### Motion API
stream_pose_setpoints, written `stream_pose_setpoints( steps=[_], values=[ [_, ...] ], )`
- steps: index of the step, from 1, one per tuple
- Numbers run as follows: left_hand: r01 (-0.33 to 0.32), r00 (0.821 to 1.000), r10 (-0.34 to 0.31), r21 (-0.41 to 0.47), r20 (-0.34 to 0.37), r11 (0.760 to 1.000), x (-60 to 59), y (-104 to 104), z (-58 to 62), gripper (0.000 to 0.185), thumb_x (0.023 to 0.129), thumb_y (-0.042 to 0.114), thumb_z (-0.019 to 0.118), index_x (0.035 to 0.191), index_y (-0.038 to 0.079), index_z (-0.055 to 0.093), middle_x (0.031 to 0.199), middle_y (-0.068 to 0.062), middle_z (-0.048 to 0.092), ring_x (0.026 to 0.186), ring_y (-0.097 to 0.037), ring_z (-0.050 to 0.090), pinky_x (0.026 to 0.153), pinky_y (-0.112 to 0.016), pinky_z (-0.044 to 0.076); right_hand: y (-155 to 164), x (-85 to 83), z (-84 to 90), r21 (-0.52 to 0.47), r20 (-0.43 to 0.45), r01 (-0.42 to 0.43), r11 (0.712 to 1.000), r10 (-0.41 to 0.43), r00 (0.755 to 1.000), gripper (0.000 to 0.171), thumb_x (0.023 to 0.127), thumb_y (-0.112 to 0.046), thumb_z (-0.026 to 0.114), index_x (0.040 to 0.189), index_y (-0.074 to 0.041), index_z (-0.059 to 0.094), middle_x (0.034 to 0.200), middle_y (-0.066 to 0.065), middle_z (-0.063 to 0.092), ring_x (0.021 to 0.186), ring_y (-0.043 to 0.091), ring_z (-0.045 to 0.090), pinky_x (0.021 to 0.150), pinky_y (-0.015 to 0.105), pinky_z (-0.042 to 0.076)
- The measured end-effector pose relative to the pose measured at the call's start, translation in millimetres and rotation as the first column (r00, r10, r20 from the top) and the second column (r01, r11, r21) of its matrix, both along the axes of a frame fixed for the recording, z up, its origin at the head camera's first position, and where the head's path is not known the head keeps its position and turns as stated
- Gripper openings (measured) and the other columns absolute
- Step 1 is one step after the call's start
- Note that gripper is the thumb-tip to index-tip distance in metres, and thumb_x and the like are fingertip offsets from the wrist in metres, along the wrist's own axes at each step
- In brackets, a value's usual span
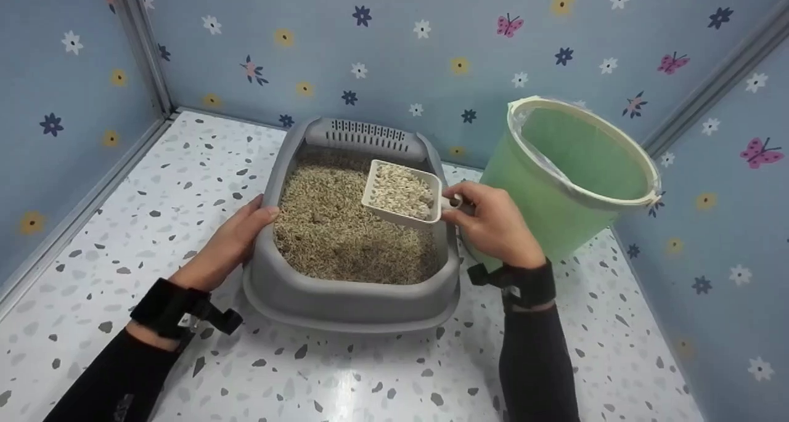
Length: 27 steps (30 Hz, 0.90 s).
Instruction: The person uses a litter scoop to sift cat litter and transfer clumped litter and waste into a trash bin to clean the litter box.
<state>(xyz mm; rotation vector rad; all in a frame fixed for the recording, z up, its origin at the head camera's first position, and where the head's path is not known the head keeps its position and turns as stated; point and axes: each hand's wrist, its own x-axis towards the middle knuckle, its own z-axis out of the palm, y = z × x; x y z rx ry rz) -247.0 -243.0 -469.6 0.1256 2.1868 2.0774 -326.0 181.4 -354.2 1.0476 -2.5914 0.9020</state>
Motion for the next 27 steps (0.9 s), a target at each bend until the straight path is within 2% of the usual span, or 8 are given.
stream_pose_setpoints(
  steps=[3, 7, 12, 14, 17, 22, 27],
  values=[
    [0.003, 1.000, -0.003, -0.004, 0.005, 1.000, 0.9, -0.4, 0.6, 0.085, 0.115, 0.056, 0.050, 0.180, 0.018, 0.009, 0.184, -0.020, 0.012, 0.162, -0.046, 0.030, 0.131, -0.067, 0.023, -2.7, -1.5, -0.4, 0.008, -0.032, -0.026, 1.000, 0.026, 0.999, 0.024, 0.095, -0.011, 0.089, 0.116, -0.005, 0.078, 0.103, 0.004, 0.078, 0.086, 0.018, 0.069, 0.082, 0.037, 0.058],
    [0.005, 1.000, -0.005, -0.027, 0.005, 1.000, 1.4, -0.6, 1.3, 0.085, 0.115, 0.058, 0.050, 0.180, 0.020, 0.010, 0.184, -0.019, 0.014, 0.161, -0.045, 0.033, 0.131, -0.067, 0.025, 3.2, 2.0, -0.5, -0.038, -0.048, 0.004, 0.999, -0.006, 0.999, 0.022, 0.092, -0.002, 0.090, 0.111, -0.005, 0.079, 0.098, 0.003, 0.078, 0.082, 0.017, 0.068, 0.078, 0.034, 0.057],
    [0.004, 1.000, -0.004, -0.045, 0.010, 0.999, 1.7, -1.1, 2.3, 0.085, 0.114, 0.059, 0.049, 0.180, 0.022, 0.010, 0.183, -0.020, 0.015, 0.160, -0.047, 0.036, 0.128, -0.069, 0.028, -0.8, 1.4, -1.7, 0.010, -0.045, -0.037, 0.999, 0.037, 0.998, 0.023, 0.097, -0.013, 0.088, 0.117, -0.006, 0.078, 0.104, 0.004, 0.078, 0.090, 0.019, 0.071, 0.085, 0.039, 0.060],
    [0.009, 1.000, -0.009, -0.041, 0.008, 0.999, 1.6, -1.2, 1.9, 0.085, 0.114, 0.059, 0.049, 0.180, 0.023, 0.010, 0.183, -0.021, 0.014, 0.159, -0.047, 0.035, 0.128, -0.070, 0.028, 0.1, 1.9, -0.5, 0.009, -0.051, -0.025, 1.000, 0.025, 0.998, 0.023, 0.096, -0.011, 0.089, 0.116, -0.007, 0.079, 0.103, 0.003, 0.078, 0.089, 0.018, 0.071, 0.085, 0.040, 0.060],
    [0.009, 1.000, -0.009, -0.034, 0.005, 0.999, 2.5, -1.9, 1.3, 0.086, 0.114, 0.059, 0.049, 0.180, 0.022, 0.009, 0.184, -0.021, 0.013, 0.160, -0.049, 0.034, 0.127, -0.073, 0.027, 2.0, 4.4, 1.4, -0.003, -0.029, -0.003, 1.000, 0.003, 1.000, 0.022, 0.092, -0.007, 0.091, 0.112, -0.007, 0.080, 0.099, 0.001, 0.078, 0.085, 0.017, 0.070, 0.081, 0.039, 0.060],
    [0.009, 1.000, -0.009, -0.022, 0.014, 1.000, 4.4, -2.4, -0.5, 0.086, 0.114, 0.058, 0.049, 0.180, 0.021, 0.007, 0.184, -0.021, 0.010, 0.161, -0.049, 0.031, 0.128, -0.073, 0.026, -1.1, 4.2, 1.9, 0.057, 0.004, -0.039, 0.998, 0.039, 0.999, 0.023, 0.097, -0.018, 0.089, 0.116, -0.010, 0.081, 0.104, 0.001, 0.079, 0.088, 0.014, 0.071, 0.083, 0.035, 0.060],
    [0.005, 1.000, -0.005, -0.009, 0.016, 1.000, 3.0, -1.8, -0.8, 0.087, 0.114, 0.058, 0.050, 0.180, 0.021, 0.008, 0.184, -0.020, 0.012, 0.162, -0.046, 0.030, 0.129, -0.071, 0.025, 4.8, 5.6, 2.3, 0.000, -0.015, 0.010, 1.000, -0.010, 1.000, 0.023, 0.090, -0.007, 0.093, 0.110, -0.009, 0.083, 0.097, -0.001, 0.078, 0.082, 0.014, 0.069, 0.078, 0.035, 0.058]
  ],
)
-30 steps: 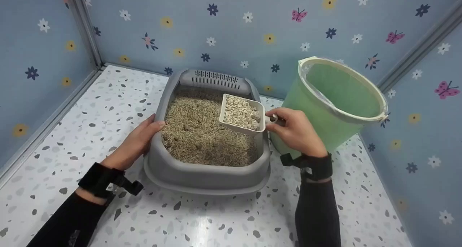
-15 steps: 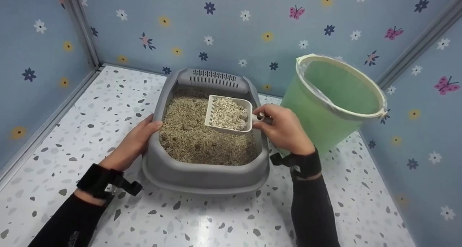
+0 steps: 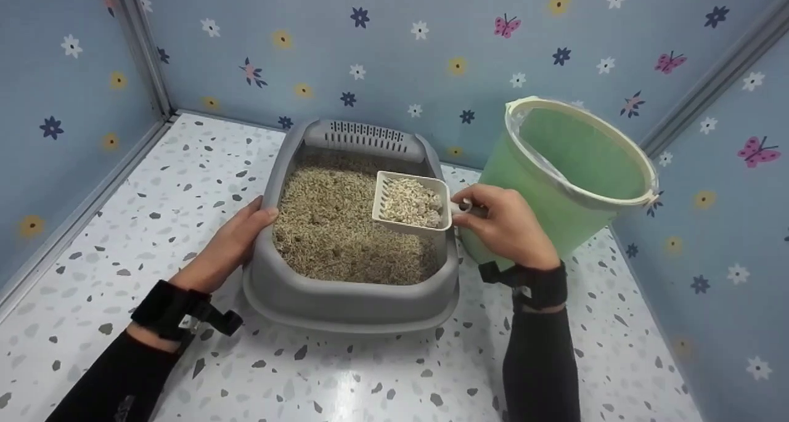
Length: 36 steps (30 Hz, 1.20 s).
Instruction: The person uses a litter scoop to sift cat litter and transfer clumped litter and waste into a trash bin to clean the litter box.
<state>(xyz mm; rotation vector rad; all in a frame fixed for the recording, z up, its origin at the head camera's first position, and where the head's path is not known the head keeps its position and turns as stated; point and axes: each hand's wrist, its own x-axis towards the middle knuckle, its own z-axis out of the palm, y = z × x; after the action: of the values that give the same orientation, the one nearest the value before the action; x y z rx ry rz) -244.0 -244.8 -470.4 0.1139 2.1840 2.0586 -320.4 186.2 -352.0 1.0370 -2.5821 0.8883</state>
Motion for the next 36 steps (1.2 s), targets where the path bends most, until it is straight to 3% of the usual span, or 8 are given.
stream_pose_setpoints(
  steps=[5, 10, 17, 24, 29, 32, 36],
  values=[
    [-0.007, 1.000, 0.007, 0.003, 0.002, 1.000, 0.5, -1.4, -0.9, 0.087, 0.114, 0.057, 0.050, 0.180, 0.020, 0.008, 0.182, -0.023, 0.015, 0.159, -0.047, 0.035, 0.127, -0.072, 0.029, -7.1, -5.0, -3.6, 0.053, 0.033, -0.073, 0.996, 0.072, 0.997, 0.023, 0.096, -0.018, 0.090, 0.116, -0.010, 0.082, 0.107, 0.001, 0.081, 0.091, 0.016, 0.072, 0.084, 0.036, 0.060],
    [-0.004, 1.000, 0.004, -0.016, 0.011, 1.000, 2.3, -2.9, -1.4, 0.087, 0.114, 0.060, 0.050, 0.180, 0.022, 0.008, 0.183, -0.023, 0.015, 0.159, -0.048, 0.035, 0.125, -0.074, 0.030, 0.5, -4.6, -4.6, 0.026, 0.051, -0.033, 0.999, 0.031, 0.998, 0.022, 0.091, -0.008, 0.092, 0.110, -0.010, 0.083, 0.102, 0.000, 0.081, 0.088, 0.016, 0.073, 0.083, 0.038, 0.061],
    [0.001, 1.000, -0.001, -0.024, 0.015, 1.000, 4.5, -2.2, -1.5, 0.087, 0.113, 0.062, 0.049, 0.180, 0.024, 0.008, 0.184, -0.020, 0.012, 0.162, -0.048, 0.031, 0.126, -0.075, 0.026, -0.1, -0.9, -0.7, 0.040, 0.067, -0.054, 0.998, 0.051, 0.996, 0.020, 0.093, -0.011, 0.091, 0.111, -0.011, 0.083, 0.105, -0.001, 0.081, 0.089, 0.015, 0.073, 0.084, 0.038, 0.062],
    [0.004, 1.000, -0.004, -0.025, 0.009, 1.000, 4.2, -3.7, -0.8, 0.086, 0.114, 0.060, 0.048, 0.180, 0.024, 0.008, 0.182, -0.024, 0.015, 0.156, -0.048, 0.039, 0.123, -0.073, 0.033, -3.8, 2.7, 0.3, 0.075, 0.074, -0.068, 0.995, 0.063, 0.995, 0.018, 0.096, -0.017, 0.090, 0.112, -0.012, 0.083, 0.105, -0.001, 0.081, 0.088, 0.013, 0.073, 0.083, 0.037, 0.062],
    [0.007, 1.000, -0.007, -0.016, 0.007, 1.000, 2.2, -2.9, -1.1, 0.088, 0.114, 0.060, 0.049, 0.180, 0.021, 0.006, 0.184, -0.022, 0.009, 0.160, -0.046, 0.032, 0.127, -0.072, 0.028, 0.5, 4.5, 1.2, 0.052, 0.080, -0.008, 0.999, 0.004, 0.997, 0.018, 0.092, -0.008, 0.092, 0.107, -0.012, 0.083, 0.099, -0.003, 0.080, 0.083, 0.012, 0.070, 0.079, 0.035, 0.060],
    [0.008, 1.000, -0.008, -0.015, 0.010, 1.000, 1.8, -2.6, -1.8, 0.089, 0.114, 0.059, 0.049, 0.180, 0.020, 0.005, 0.184, -0.021, 0.006, 0.162, -0.046, 0.027, 0.127, -0.073, 0.025, -2.3, 4.3, 0.6, 0.082, 0.109, -0.046, 0.996, 0.037, 0.993, 0.016, 0.096, -0.014, 0.090, 0.110, -0.012, 0.082, 0.102, -0.002, 0.080, 0.084, 0.012, 0.071, 0.079, 0.034, 0.061],
    [0.010, 1.000, -0.010, -0.025, 0.011, 1.000, 0.6, -1.2, -1.2, 0.088, 0.114, 0.060, 0.049, 0.180, 0.021, 0.006, 0.183, -0.022, 0.011, 0.160, -0.048, 0.034, 0.125, -0.074, 0.030, -0.6, 4.7, 0.7, 0.055, 0.097, -0.057, 0.997, 0.052, 0.994, 0.017, 0.095, -0.010, 0.090, 0.110, -0.011, 0.082, 0.102, -0.002, 0.081, 0.086, 0.013, 0.072, 0.080, 0.036, 0.062]
  ],
)
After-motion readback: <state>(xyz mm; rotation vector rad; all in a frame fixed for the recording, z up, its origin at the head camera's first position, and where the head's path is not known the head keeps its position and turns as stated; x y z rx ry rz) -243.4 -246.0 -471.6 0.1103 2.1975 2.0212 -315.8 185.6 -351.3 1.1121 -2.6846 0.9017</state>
